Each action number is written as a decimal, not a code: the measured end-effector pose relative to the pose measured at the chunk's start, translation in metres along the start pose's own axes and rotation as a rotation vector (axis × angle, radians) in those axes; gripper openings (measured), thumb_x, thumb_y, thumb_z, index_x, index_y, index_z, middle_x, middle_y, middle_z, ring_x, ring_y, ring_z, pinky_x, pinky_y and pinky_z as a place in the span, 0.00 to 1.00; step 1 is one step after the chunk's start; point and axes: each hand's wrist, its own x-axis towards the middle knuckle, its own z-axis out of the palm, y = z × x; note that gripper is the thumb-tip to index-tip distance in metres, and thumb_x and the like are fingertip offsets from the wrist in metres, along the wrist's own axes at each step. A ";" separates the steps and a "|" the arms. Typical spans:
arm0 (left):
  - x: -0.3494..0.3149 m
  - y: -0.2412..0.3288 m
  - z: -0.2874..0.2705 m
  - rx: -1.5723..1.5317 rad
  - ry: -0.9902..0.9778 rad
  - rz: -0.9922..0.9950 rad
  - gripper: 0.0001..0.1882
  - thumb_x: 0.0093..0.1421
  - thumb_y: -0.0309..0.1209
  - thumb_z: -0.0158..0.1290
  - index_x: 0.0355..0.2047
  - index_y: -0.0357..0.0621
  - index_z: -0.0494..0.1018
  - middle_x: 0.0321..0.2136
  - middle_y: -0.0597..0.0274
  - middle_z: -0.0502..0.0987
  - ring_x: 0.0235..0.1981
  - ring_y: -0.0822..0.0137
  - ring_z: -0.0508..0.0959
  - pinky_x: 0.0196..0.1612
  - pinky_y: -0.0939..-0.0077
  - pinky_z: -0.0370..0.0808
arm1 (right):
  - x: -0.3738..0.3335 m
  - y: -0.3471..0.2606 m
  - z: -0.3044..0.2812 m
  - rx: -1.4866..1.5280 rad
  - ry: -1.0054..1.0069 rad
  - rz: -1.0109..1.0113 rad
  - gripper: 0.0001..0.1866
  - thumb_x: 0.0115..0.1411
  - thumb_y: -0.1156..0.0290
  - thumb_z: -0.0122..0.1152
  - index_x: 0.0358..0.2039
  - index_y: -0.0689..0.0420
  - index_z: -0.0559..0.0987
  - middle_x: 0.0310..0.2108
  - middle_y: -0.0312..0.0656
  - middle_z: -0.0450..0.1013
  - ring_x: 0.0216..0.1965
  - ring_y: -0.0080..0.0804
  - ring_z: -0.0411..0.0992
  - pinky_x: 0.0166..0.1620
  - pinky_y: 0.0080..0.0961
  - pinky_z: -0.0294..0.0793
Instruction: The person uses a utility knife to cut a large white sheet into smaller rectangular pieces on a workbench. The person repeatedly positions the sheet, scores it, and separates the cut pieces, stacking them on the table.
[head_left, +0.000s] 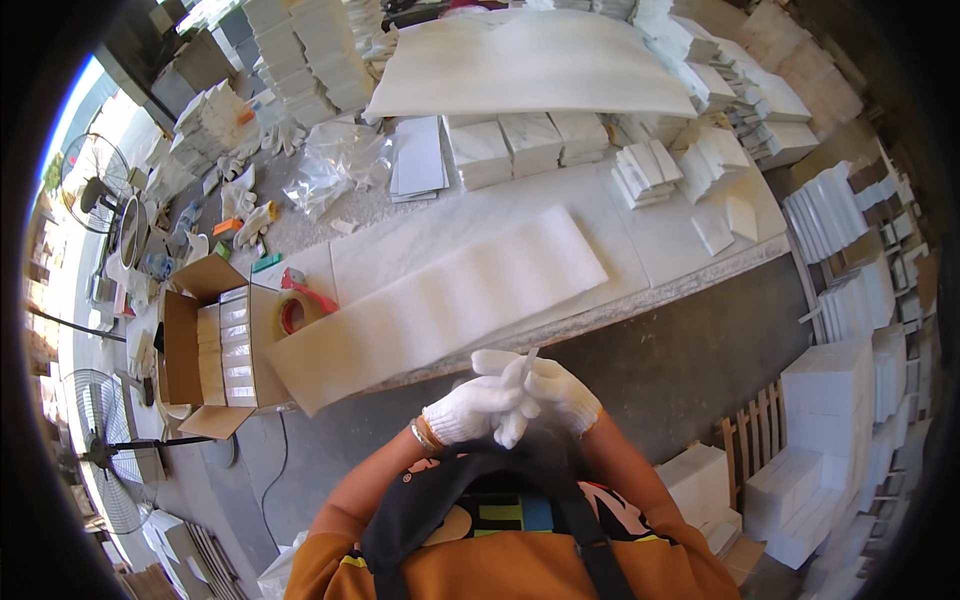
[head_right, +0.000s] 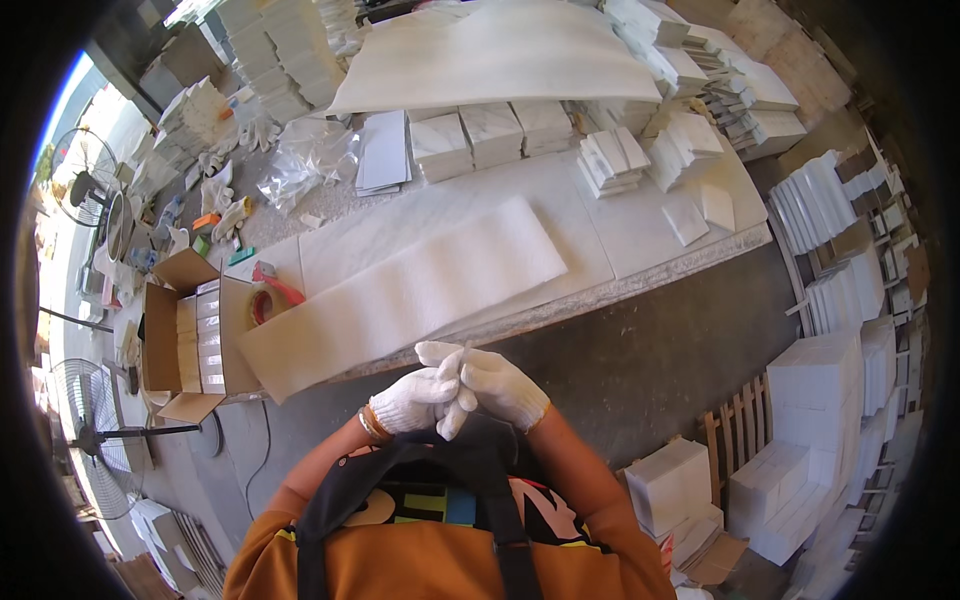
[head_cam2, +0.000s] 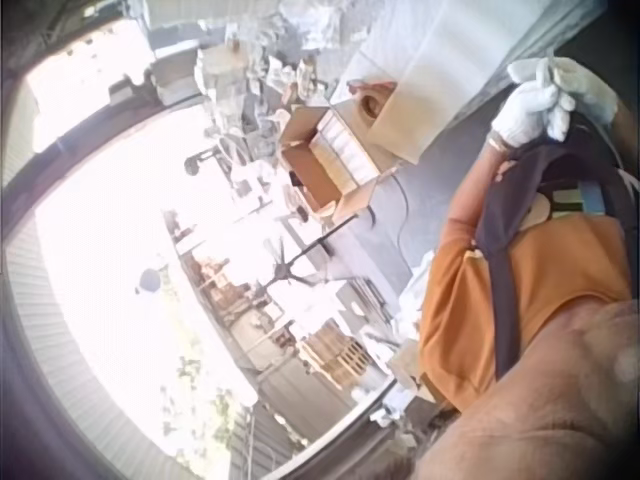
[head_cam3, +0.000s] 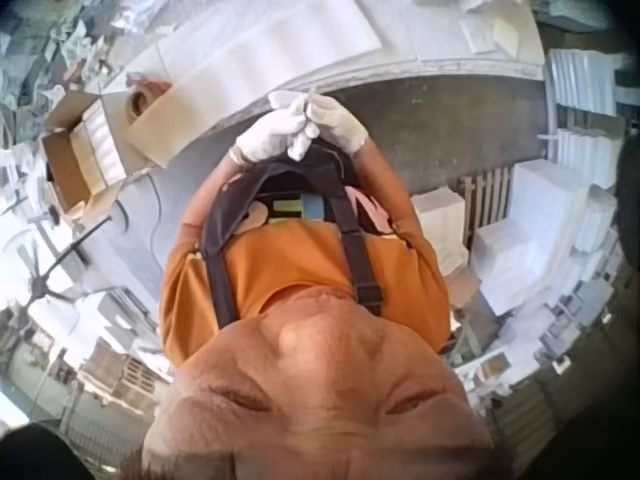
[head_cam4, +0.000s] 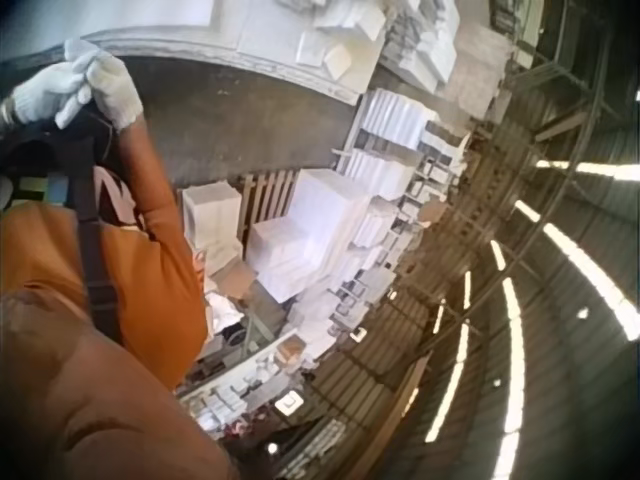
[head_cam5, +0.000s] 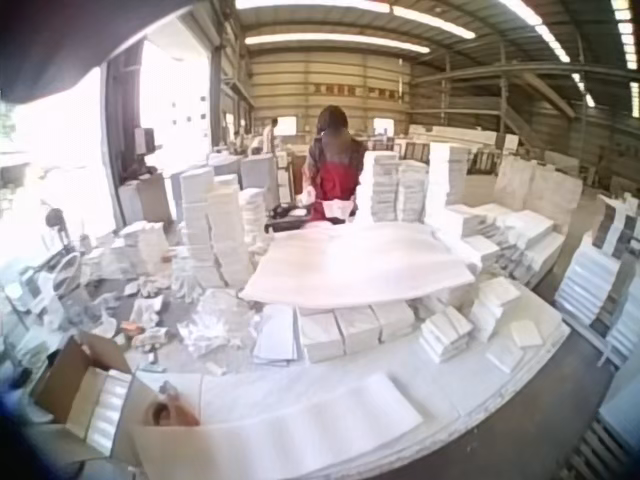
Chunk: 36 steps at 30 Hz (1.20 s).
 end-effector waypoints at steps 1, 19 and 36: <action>-0.003 0.008 0.002 0.056 0.012 -0.043 0.28 0.64 0.51 0.49 0.53 0.41 0.69 0.33 0.58 0.80 0.30 0.66 0.80 0.33 0.80 0.74 | 0.003 0.001 0.003 0.023 0.029 -0.043 0.24 0.62 0.54 0.59 0.50 0.61 0.71 0.61 0.53 0.63 0.53 0.42 0.69 0.56 0.40 0.69; 0.144 0.080 -0.138 1.901 0.716 0.538 0.35 0.58 0.49 0.53 0.62 0.45 0.61 0.64 0.52 0.60 0.66 0.50 0.57 0.66 0.49 0.54 | 0.117 -0.095 -0.104 -1.882 0.899 0.228 0.13 0.65 0.59 0.47 0.40 0.54 0.72 0.29 0.53 0.77 0.31 0.55 0.76 0.33 0.51 0.73; 0.144 0.091 -0.134 1.794 0.777 0.650 0.39 0.49 0.49 0.59 0.58 0.43 0.65 0.59 0.56 0.65 0.61 0.53 0.62 0.61 0.55 0.59 | 0.179 -0.100 -0.132 -2.043 0.836 0.636 0.16 0.65 0.58 0.43 0.45 0.54 0.72 0.31 0.56 0.78 0.35 0.55 0.77 0.39 0.51 0.75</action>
